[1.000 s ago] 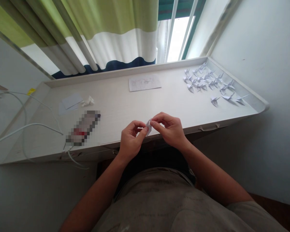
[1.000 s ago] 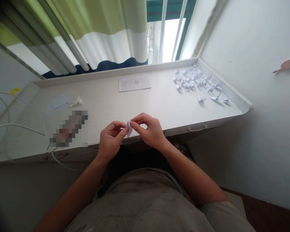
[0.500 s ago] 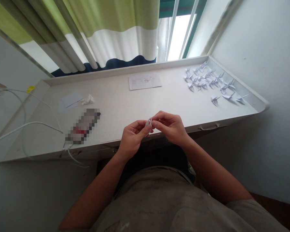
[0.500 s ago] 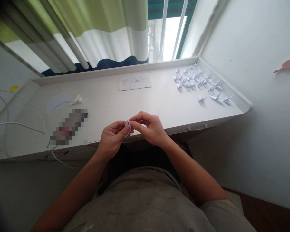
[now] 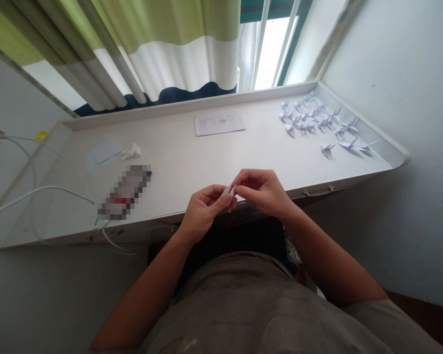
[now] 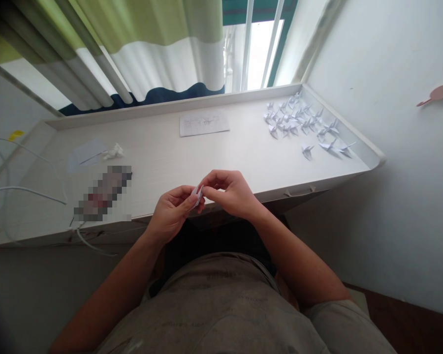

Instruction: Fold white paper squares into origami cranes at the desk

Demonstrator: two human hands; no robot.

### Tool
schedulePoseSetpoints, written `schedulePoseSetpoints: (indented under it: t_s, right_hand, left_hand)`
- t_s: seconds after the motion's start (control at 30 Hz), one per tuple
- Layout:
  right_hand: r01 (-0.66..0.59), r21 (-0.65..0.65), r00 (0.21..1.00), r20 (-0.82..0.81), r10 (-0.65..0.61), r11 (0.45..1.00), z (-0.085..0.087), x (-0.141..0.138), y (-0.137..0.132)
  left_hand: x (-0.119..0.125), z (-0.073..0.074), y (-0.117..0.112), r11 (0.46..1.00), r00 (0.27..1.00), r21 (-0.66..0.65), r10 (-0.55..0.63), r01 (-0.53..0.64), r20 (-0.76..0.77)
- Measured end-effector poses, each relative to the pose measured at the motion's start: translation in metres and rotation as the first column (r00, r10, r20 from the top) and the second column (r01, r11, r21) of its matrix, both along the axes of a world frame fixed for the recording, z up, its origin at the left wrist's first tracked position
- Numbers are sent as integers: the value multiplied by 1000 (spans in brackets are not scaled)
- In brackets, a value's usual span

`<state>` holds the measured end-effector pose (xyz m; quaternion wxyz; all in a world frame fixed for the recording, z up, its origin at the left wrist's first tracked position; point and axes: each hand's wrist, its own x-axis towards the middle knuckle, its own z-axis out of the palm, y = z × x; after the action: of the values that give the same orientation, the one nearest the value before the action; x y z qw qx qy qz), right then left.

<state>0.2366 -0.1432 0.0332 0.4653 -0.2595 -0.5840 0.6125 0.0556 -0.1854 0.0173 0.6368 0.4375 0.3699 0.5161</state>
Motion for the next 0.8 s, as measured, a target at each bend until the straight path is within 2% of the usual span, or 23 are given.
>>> schedulePoseSetpoints:
  t_s: [0.23,0.43,0.53,0.67,0.8]
  right_hand:
    - [146,88,976,151,-158,985,4,-1,-3]
    - [176,-3,983,45,-175,984,-3,-8,-7]
    - [155,1,988,19,-155,988,-7,-9,-9]
    - [122,81,990,66,-128,989,-8,-7,-11]
    - [174,203,971,126,-202,964,-5,-6,-11]
  left_hand:
    - [3,2,1,998,993,17,64,-62,-101]
    - [2,3,2,991,987,-3,130,-131,-95]
    - [2,5,1,989,984,22,151,-149,-94]
    - [3,8,-1,989,983,63,143,-137,-113]
    - [3,10,-3,985,976,78,162,-152,-146]
